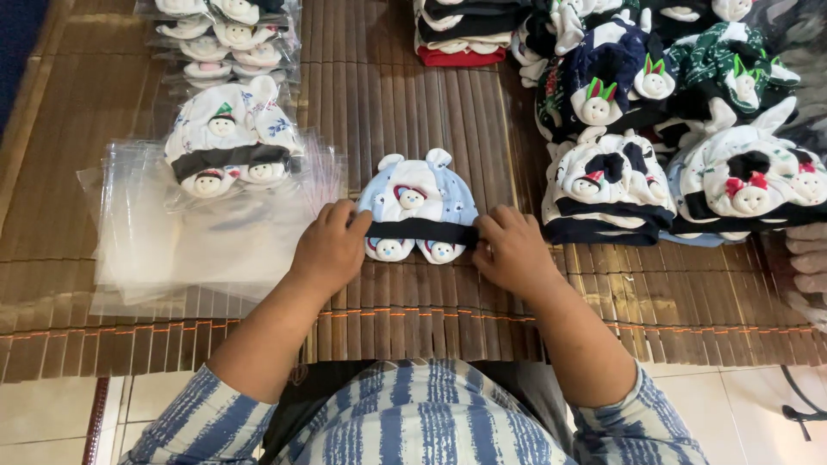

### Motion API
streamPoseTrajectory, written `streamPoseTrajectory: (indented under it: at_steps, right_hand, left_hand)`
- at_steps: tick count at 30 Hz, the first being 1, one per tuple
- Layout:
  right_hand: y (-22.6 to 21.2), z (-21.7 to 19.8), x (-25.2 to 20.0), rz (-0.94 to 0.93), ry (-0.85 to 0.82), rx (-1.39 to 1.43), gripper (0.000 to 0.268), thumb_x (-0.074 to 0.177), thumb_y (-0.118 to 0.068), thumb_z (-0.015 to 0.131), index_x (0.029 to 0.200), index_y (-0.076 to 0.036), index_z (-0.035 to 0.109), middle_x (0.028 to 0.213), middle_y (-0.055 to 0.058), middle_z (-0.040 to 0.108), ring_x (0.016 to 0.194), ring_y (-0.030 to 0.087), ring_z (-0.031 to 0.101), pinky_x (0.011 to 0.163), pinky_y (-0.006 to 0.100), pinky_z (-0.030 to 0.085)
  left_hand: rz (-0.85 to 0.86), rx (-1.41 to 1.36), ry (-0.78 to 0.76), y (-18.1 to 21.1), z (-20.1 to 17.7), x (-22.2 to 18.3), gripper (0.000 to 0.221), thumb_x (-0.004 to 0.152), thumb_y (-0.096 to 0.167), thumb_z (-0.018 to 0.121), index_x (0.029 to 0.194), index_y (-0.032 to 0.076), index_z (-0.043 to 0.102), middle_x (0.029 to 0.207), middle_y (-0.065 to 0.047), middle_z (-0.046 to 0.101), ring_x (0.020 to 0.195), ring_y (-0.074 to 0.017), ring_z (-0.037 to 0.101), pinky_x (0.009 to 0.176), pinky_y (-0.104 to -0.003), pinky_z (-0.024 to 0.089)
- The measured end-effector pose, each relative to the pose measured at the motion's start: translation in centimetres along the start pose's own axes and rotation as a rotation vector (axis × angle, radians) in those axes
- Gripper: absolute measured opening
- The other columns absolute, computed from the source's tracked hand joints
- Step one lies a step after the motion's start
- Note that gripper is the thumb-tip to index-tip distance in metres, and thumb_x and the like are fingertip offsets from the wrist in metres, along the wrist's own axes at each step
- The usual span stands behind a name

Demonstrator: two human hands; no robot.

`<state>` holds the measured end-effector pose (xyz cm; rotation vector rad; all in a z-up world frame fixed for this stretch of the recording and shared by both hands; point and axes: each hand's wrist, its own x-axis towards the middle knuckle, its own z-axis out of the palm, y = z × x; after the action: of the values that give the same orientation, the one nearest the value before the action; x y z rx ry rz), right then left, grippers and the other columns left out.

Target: Packaging baby hats into plastic bags.

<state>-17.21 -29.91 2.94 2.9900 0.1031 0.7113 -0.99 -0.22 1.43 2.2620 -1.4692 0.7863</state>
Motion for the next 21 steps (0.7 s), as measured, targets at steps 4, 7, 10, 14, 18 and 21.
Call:
streamPoseTrajectory:
  at_steps: [4,7,10,14,18,21]
  right_hand:
    - [-1.0,0.5,0.8,0.003,-0.008,-0.001,0.029,0.078,-0.033,0.074,0.101,-0.021,0.061,0.087,0.0,0.052,0.085,0.025,0.064,0.071,0.039,0.047]
    - [0.0,3.4,-0.1,-0.03,0.037,-0.03,0.023,0.083,-0.032,0.07,0.101,-0.02,0.061,0.085,0.001,0.053,0.082,0.025,0.065,0.07,0.039,0.048]
    - [-0.2,3.7,-0.3,-0.036,0.075,-0.038,0.022,0.088,-0.033,0.068,0.104,-0.02,0.062,0.084,0.0,0.054,0.081,0.024,0.066,0.07,0.037,0.049]
    - [-0.7,2.0,0.2,-0.027,0.084,-0.102,0.034,0.08,-0.033,0.071,0.111,-0.023,0.063,0.089,-0.001,0.055,0.082,0.021,0.063,0.07,0.037,0.048]
    - [-1.3,0.2,0.5,-0.002,0.039,-0.027,0.044,0.074,-0.032,0.071,0.116,-0.022,0.064,0.091,0.001,0.057,0.081,0.023,0.063,0.067,0.038,0.046]
    - [-1.5,-0.6,0.5,0.008,0.016,0.01,0.052,0.072,-0.037,0.075,0.12,-0.02,0.064,0.093,0.002,0.058,0.083,0.025,0.063,0.07,0.04,0.046]
  left_hand:
    - [-0.388,-0.142,-0.191,1.4,-1.8,1.1,0.037,0.084,0.01,0.067,0.118,0.007,0.055,0.098,-0.012,0.052,0.075,-0.0325,0.067,0.057,-0.041,0.061]
    - [-0.583,-0.191,-0.312,2.0,-2.3,1.7,0.036,0.088,0.018,0.065,0.119,0.009,0.05,0.096,-0.012,0.054,0.072,-0.0337,0.07,0.058,-0.044,0.06]
    - [-0.709,-0.241,-0.404,2.5,-2.5,2.0,0.041,0.091,0.026,0.065,0.124,0.012,0.045,0.098,-0.013,0.06,0.079,-0.0357,0.072,0.065,-0.047,0.06]
    - [-0.742,-0.314,-0.451,2.7,-2.8,2.8,0.05,0.09,0.018,0.067,0.133,0.011,0.041,0.107,-0.02,0.065,0.094,-0.0404,0.072,0.076,-0.051,0.06]
    - [-0.739,-0.35,-0.441,2.8,-2.9,3.0,0.049,0.09,0.013,0.065,0.133,0.01,0.043,0.108,-0.021,0.064,0.094,-0.0402,0.071,0.077,-0.051,0.06]
    - [-0.717,-0.351,-0.438,2.7,-2.4,2.6,0.046,0.09,0.011,0.064,0.13,0.011,0.041,0.105,-0.021,0.063,0.094,-0.0417,0.071,0.075,-0.052,0.06]
